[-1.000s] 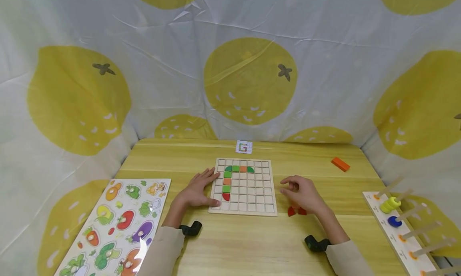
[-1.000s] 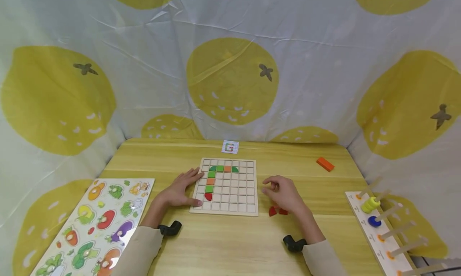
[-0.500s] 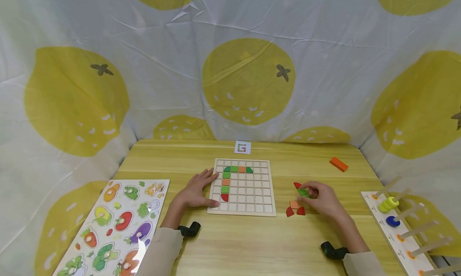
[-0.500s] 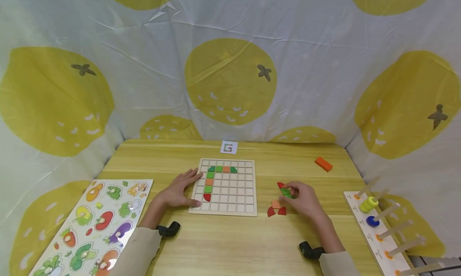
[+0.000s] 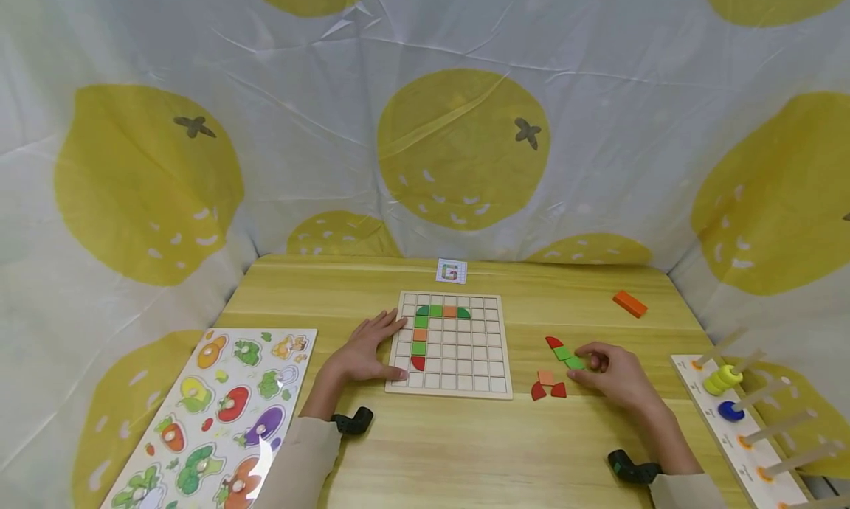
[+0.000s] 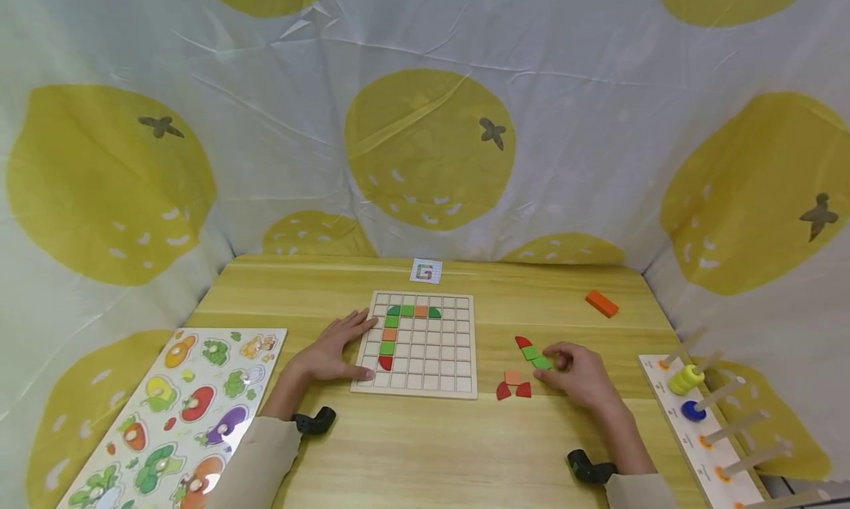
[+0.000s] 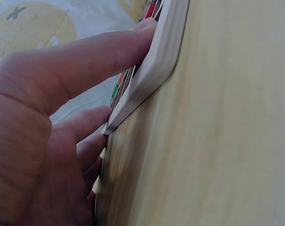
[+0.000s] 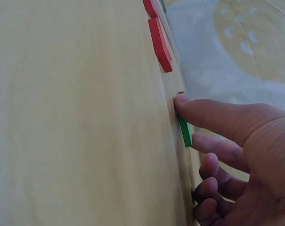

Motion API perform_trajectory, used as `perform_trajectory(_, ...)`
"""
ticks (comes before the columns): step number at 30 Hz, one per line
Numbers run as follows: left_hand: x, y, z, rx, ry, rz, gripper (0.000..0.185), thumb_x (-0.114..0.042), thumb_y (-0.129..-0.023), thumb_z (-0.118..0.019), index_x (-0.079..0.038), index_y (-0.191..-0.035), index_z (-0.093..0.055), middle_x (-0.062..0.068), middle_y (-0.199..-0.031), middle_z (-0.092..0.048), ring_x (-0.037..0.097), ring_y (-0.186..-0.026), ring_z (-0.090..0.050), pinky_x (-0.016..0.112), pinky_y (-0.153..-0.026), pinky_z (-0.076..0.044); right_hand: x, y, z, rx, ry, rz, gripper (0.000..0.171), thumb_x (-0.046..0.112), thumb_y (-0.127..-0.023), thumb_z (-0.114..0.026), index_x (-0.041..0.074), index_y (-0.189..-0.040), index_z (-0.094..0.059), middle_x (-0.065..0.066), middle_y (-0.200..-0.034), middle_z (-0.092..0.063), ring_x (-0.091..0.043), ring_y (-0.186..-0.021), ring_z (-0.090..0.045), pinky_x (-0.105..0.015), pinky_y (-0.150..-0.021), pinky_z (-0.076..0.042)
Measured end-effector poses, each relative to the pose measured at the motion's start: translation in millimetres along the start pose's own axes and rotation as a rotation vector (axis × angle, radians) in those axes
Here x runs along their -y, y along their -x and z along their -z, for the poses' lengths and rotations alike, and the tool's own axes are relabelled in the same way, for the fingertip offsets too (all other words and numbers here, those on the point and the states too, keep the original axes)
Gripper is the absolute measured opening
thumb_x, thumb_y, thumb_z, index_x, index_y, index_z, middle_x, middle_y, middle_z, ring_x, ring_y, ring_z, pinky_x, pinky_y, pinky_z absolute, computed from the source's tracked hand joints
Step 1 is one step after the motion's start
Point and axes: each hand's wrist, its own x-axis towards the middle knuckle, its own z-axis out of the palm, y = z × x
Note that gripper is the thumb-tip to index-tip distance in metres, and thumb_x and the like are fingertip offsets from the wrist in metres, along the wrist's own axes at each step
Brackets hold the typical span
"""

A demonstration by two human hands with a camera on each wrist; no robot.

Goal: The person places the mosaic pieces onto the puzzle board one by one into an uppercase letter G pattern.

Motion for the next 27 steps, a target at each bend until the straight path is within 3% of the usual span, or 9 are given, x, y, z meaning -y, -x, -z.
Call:
perform_trajectory(8, -3.8, -0.4, -0.7, 0.012, 0.011, -0.013, 0.107, -0.054, -0.075, -0.085, -0.019, -0.162, -0.035, 0.006, -0.173, -0.02, 0.032, -0.162, -0.011, 0.057, -0.131, -0.007, -6, 7, 9, -0.007, 0.011, -0.055, 0.035, 0.029, -0.087, -0.085, 0.004, -0.11, -0.075, -0.004, -0.088, -0.059, -0.011, -0.074, -0.047, -0.023, -0.061, -0.041)
perform_trajectory(16, -2.3, 0.4, 1.1, 0.006, 0.004, -0.003, 0.107, -0.054, -0.075, -0.085, -0.019, -0.163, -0.034, 0.006, -0.173, -0.019, 0.033, -0.162, -0.011, 0.057, -0.131, -0.007, -2, 1, 11, -0.015, 0.006, 0.001, 0.03, 0.026, -0.093, -0.079, 0.006, -0.114, -0.074, -0.004, -0.086, -0.058, -0.011, -0.073, -0.049, -0.023, -0.058, -0.041)
perform_trajectory(27, -2.0, 2.0, 0.7, -0.007, 0.025, -0.004, 0.108, -0.053, -0.074, -0.086, -0.018, -0.162, -0.035, 0.007, -0.173, -0.02, 0.033, -0.161, -0.012, 0.058, -0.13, -0.007, 28, -16, 3, -0.01, -0.051, 0.096, 0.026, 0.022, -0.093, -0.079, 0.008, -0.114, -0.075, -0.004, -0.086, -0.056, -0.014, -0.075, -0.051, -0.024, -0.061, -0.043)
